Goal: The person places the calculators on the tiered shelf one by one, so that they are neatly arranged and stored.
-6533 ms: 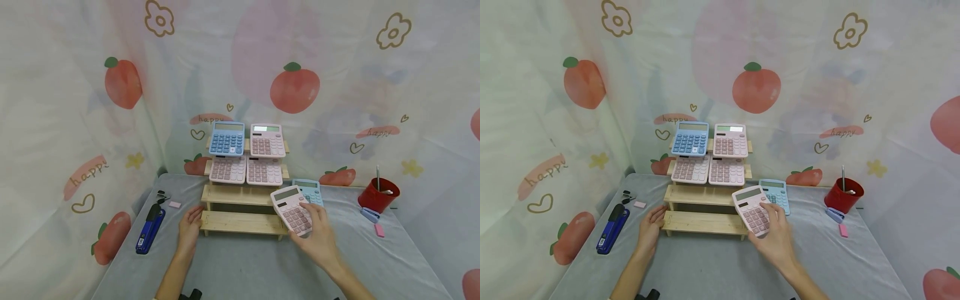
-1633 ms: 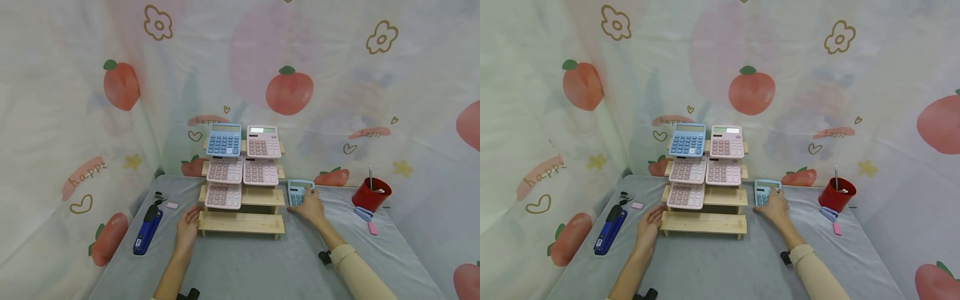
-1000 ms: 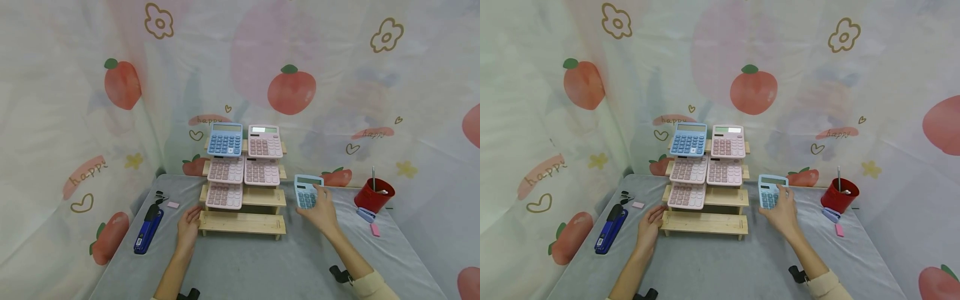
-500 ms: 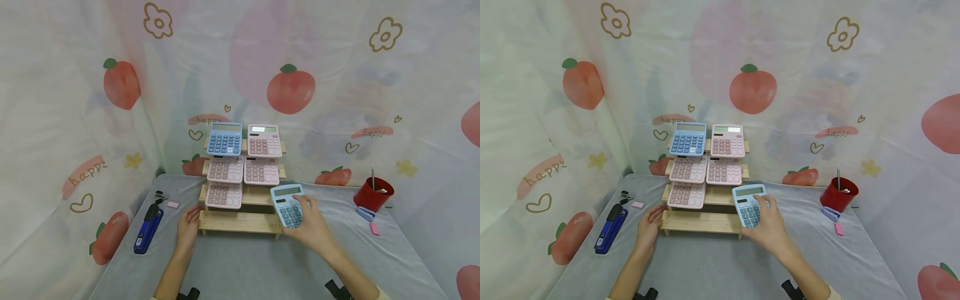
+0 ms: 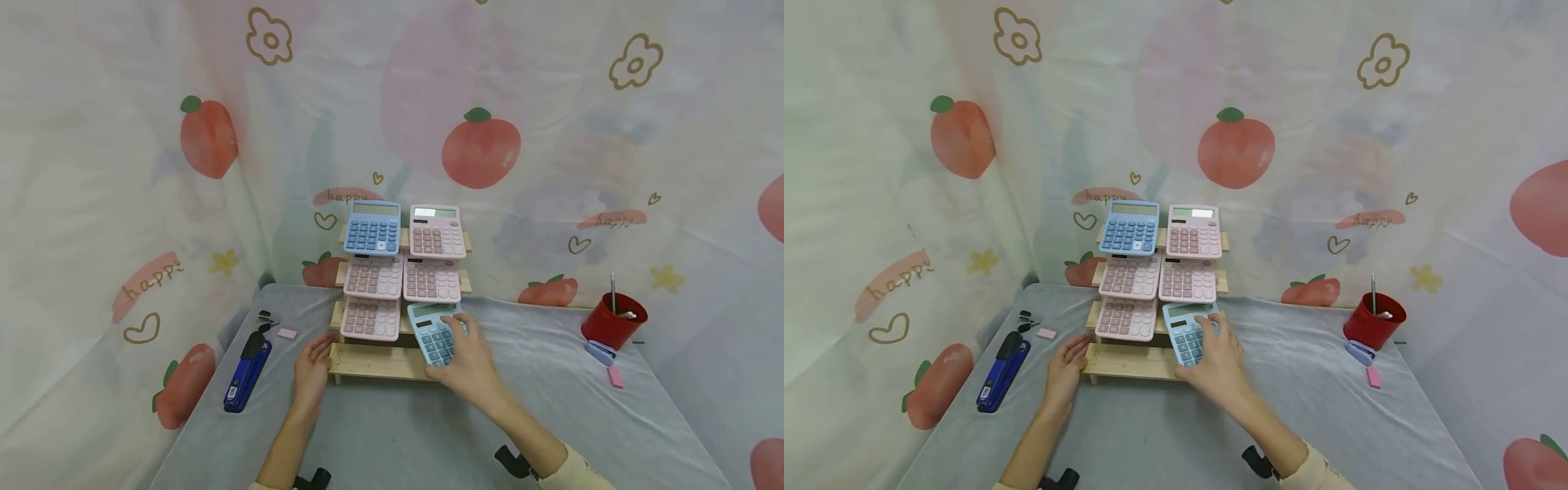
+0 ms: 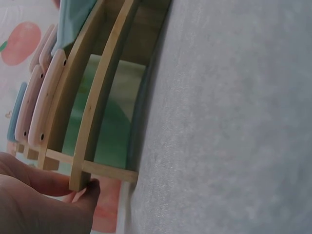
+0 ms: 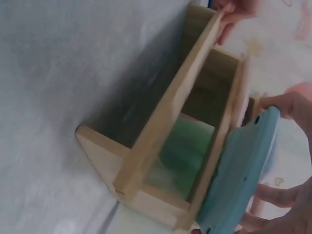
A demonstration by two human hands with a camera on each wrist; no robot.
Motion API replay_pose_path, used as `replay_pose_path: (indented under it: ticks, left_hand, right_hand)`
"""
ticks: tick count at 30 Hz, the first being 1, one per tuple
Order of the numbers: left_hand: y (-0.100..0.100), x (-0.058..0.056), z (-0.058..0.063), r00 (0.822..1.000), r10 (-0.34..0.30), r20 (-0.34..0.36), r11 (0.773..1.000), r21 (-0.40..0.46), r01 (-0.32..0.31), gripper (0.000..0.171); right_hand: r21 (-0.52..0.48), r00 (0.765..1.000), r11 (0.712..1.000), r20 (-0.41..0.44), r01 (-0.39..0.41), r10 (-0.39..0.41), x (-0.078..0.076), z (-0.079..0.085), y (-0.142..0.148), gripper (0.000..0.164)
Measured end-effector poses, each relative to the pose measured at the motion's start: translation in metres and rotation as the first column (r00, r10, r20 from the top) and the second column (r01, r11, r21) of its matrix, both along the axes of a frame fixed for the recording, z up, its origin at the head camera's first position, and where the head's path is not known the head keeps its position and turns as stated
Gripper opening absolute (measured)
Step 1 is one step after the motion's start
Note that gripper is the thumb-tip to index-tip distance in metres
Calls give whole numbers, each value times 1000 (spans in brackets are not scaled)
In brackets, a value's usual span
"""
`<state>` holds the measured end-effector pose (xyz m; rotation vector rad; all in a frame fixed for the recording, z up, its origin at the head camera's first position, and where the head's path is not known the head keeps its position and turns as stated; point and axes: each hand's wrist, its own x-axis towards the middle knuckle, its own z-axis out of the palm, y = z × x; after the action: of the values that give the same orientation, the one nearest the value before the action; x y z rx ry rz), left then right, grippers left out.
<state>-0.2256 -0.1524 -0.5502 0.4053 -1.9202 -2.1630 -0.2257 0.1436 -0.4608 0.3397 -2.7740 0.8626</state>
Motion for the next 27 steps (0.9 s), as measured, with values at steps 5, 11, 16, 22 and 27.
replay_pose_path:
  ticks: [5,11,16,22,27]
  left_hand:
    - [1,-1,0,1000,0,4,1000,8,0,56]
    - [5,-1,1,1000,-9,-6,1000,2,9,56]
    - [7,-1,1,1000,-15,-11,1000,-9,15,56]
    - [5,1,0,1000,-6,-19,1000,-14,6,55]
    - [5,0,-1,1000,1,-30,999,-37,-2,54]
  right_hand:
    - [-9,998,1000,-56,18,-19,-16,-10,-14,94]
    - [15,988,996,-128,84,-82,-29,-25,-26,91]
    - [91,969,986,-218,138,-115,-33,-35,-37,87]
    - [70,963,987,-239,145,-124,-32,-39,-46,79]
    - [15,975,996,-205,89,-84,-29,-42,-41,71]
